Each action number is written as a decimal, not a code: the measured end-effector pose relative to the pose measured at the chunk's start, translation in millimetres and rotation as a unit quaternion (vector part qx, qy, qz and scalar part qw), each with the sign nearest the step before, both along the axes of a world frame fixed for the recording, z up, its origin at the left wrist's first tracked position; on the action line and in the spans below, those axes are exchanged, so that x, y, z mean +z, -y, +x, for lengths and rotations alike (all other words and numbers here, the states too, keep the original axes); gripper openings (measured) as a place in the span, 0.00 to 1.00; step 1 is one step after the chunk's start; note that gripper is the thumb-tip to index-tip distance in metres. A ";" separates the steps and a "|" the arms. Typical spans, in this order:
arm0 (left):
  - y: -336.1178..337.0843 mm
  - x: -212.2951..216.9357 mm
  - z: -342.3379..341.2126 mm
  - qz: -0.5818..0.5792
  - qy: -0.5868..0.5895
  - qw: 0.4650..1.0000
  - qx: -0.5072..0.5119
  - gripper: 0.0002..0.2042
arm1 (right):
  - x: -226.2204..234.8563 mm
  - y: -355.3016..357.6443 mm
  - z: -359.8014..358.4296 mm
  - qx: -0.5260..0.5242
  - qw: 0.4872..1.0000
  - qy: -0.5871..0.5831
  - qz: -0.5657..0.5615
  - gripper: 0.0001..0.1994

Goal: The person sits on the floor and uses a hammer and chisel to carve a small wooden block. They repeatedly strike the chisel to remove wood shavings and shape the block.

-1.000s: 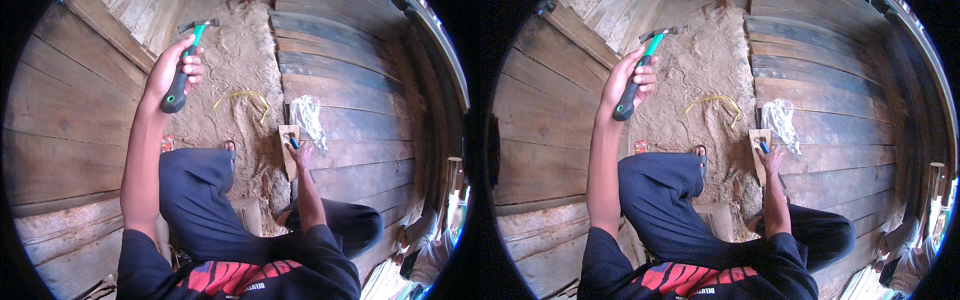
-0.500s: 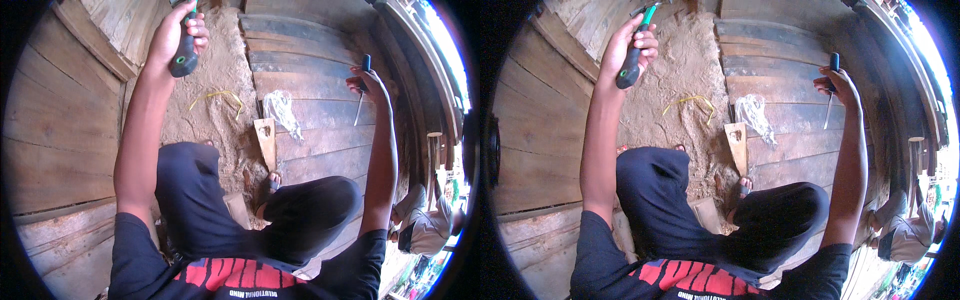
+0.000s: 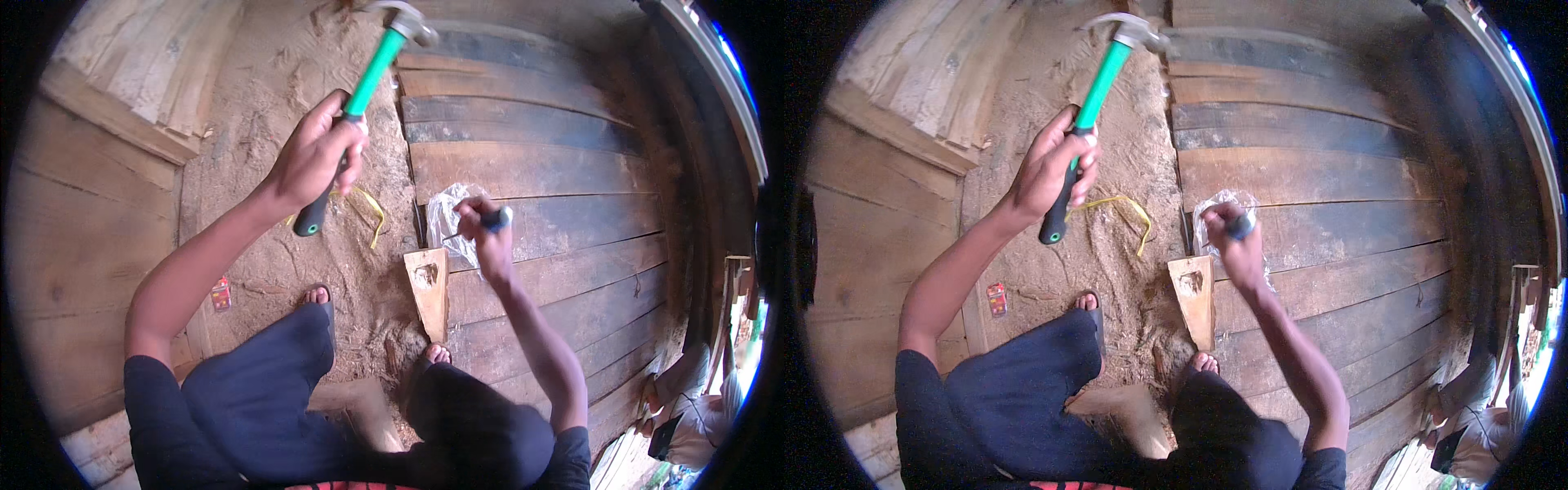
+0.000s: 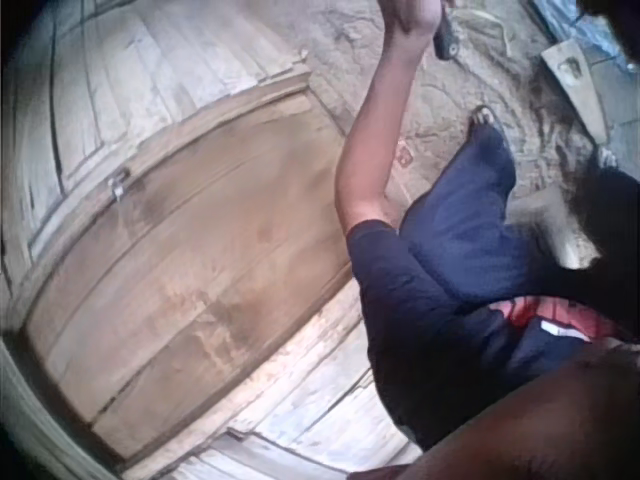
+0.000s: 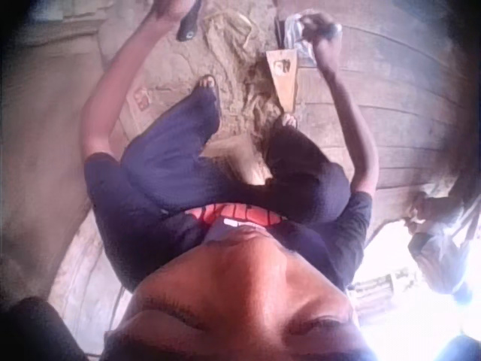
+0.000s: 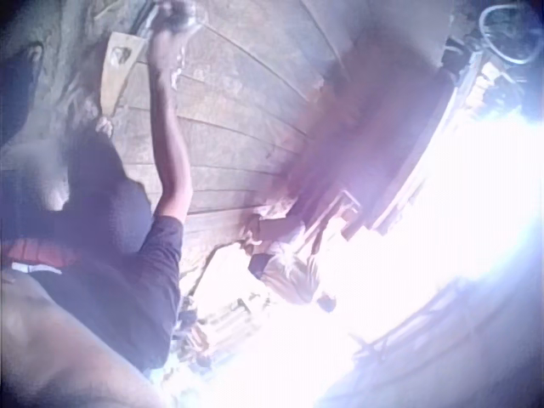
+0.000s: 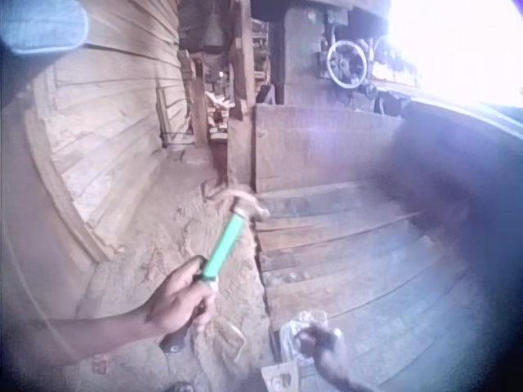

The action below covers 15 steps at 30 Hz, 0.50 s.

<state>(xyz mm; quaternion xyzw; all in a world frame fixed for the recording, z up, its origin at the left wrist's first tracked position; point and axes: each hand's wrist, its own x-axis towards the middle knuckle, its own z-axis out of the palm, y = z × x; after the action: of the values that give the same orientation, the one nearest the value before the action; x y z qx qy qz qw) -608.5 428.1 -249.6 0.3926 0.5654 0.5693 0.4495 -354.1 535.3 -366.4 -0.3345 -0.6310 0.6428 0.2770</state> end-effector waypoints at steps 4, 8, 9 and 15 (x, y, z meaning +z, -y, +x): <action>-12.6 -36.8 19.4 -0.091 -0.022 0.993 -0.067 0.12 | -28.3 30.5 8.4 -0.005 0.997 0.054 0.046 0.07; 12.0 -62.6 43.1 -0.141 -0.029 0.987 -0.075 0.15 | -71.6 65.7 8.6 -0.054 0.990 0.021 0.126 0.10; 25.0 -56.9 44.2 -0.171 -0.032 0.982 -0.067 0.13 | -76.9 76.8 7.1 -0.057 0.990 0.008 0.132 0.12; 74.1 -67.1 62.1 -0.133 -0.062 0.987 -0.060 0.10 | -101.6 102.5 -1.4 -0.135 0.969 -0.065 0.199 0.13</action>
<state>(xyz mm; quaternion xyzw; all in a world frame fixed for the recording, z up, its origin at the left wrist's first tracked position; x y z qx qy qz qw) -546.4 354.1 -316.7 0.3969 0.6383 0.4359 0.4950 -355.5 432.8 -468.0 -0.3128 -0.6757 0.4813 0.4625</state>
